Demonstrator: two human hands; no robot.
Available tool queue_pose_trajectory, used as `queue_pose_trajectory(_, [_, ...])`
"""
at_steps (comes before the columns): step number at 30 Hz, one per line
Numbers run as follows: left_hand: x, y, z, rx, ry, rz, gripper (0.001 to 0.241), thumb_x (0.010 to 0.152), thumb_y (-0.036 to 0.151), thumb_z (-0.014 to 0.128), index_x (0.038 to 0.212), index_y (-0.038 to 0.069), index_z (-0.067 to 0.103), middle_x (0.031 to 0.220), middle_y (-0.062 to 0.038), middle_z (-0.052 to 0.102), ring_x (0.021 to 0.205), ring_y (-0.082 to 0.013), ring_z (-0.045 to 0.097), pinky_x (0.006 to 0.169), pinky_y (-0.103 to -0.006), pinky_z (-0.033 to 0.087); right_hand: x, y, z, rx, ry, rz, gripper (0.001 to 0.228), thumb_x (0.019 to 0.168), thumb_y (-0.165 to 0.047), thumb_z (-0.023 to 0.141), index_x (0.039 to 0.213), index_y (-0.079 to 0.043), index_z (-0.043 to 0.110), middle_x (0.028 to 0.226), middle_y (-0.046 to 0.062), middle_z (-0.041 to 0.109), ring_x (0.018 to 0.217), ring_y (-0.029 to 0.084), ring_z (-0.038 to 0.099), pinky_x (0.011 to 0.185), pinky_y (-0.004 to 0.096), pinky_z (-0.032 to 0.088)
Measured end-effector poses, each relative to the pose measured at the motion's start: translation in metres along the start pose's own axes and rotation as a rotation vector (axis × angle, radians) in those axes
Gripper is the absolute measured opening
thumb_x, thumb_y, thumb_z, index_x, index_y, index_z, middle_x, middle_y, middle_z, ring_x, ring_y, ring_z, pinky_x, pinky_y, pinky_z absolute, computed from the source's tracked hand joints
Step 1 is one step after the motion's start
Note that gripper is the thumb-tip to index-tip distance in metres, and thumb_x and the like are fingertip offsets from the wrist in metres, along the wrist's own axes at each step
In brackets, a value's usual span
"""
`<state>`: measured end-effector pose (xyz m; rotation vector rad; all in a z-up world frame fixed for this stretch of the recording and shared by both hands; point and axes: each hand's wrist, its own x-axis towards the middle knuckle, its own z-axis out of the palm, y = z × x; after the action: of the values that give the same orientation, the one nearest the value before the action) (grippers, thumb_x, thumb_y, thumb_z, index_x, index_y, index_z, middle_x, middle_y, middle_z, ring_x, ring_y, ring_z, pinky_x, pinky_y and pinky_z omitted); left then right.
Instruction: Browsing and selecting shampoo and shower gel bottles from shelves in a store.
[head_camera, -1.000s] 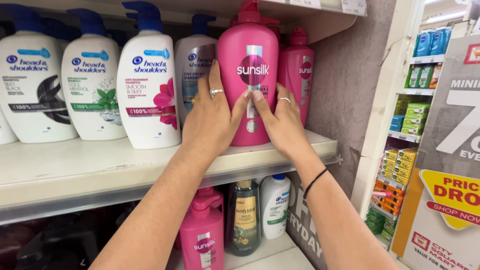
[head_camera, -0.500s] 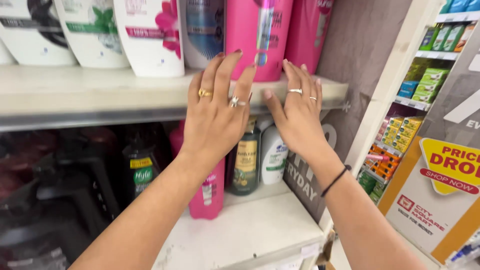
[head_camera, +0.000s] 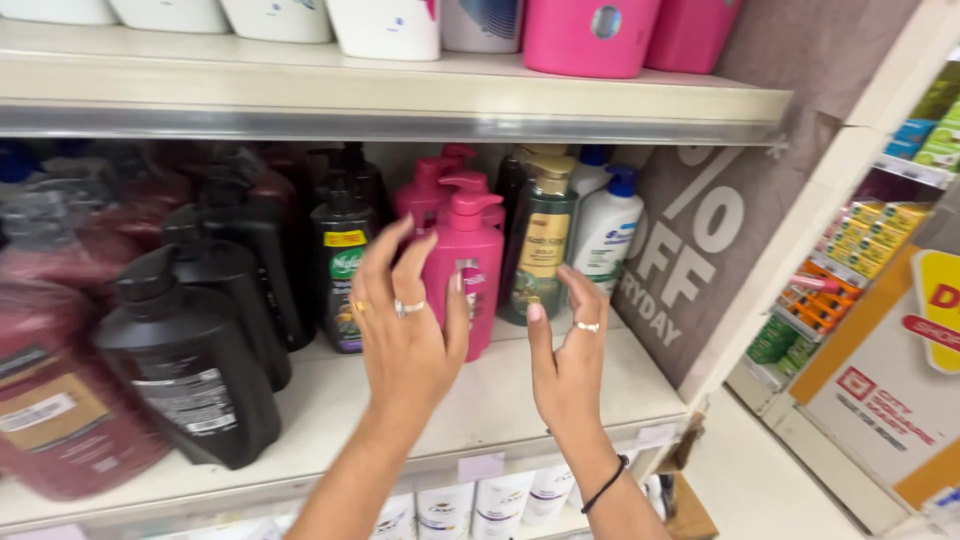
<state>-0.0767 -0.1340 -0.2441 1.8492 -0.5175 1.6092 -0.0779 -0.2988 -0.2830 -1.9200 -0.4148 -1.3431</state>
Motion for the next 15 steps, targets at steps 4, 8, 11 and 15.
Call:
queue_pose_trajectory(4, [-0.044,-0.024,0.016,0.015,-0.071,-0.183,0.052,0.092,0.015,0.07,0.137,0.001,0.048,0.145,-0.02,0.047,0.131,-0.0419,0.049,0.11,-0.0531,0.038,-0.024,0.012,0.034,0.021,-0.037,0.062,0.048,0.104,-0.022,0.061,0.143,0.002,0.046,0.143,0.022,0.052,0.134,0.034,0.051,0.114,0.043,0.041])
queue_pose_trajectory(8, [-0.071,-0.045,0.036,-0.189,-0.236,-0.441,0.056,0.096,0.02,0.062,0.144,-0.003,0.043,0.146,-0.025,0.048,0.133,-0.0429,0.05,0.11,-0.0484,0.04,-0.036,0.017,0.063,0.081,-0.143,0.252,0.061,0.096,-0.022,0.067,0.145,0.003,0.041,0.141,0.023,0.051,0.129,0.034,0.052,0.105,0.042,0.044])
queue_pose_trajectory(11, [-0.083,-0.055,0.044,-0.344,-0.359,-0.551,0.057,0.101,0.025,0.05,0.15,-0.002,0.039,0.15,-0.026,0.047,0.137,-0.0427,0.046,0.112,-0.046,0.038,-0.048,0.043,0.084,0.152,-0.184,0.287,0.075,0.089,-0.02,0.072,0.148,0.006,0.033,0.143,0.027,0.046,0.131,0.037,0.049,0.104,0.043,0.043])
queue_pose_trajectory(15, [-0.097,-0.075,0.053,-0.466,-0.378,-0.552,0.053,0.109,0.031,0.037,0.153,0.002,0.038,0.154,-0.025,0.045,0.143,-0.0422,0.043,0.115,-0.0462,0.034,-0.04,0.053,0.101,0.235,-0.193,0.325,0.093,0.078,-0.019,0.08,0.149,0.008,0.026,0.142,0.028,0.046,0.131,0.037,0.051,0.106,0.043,0.043])
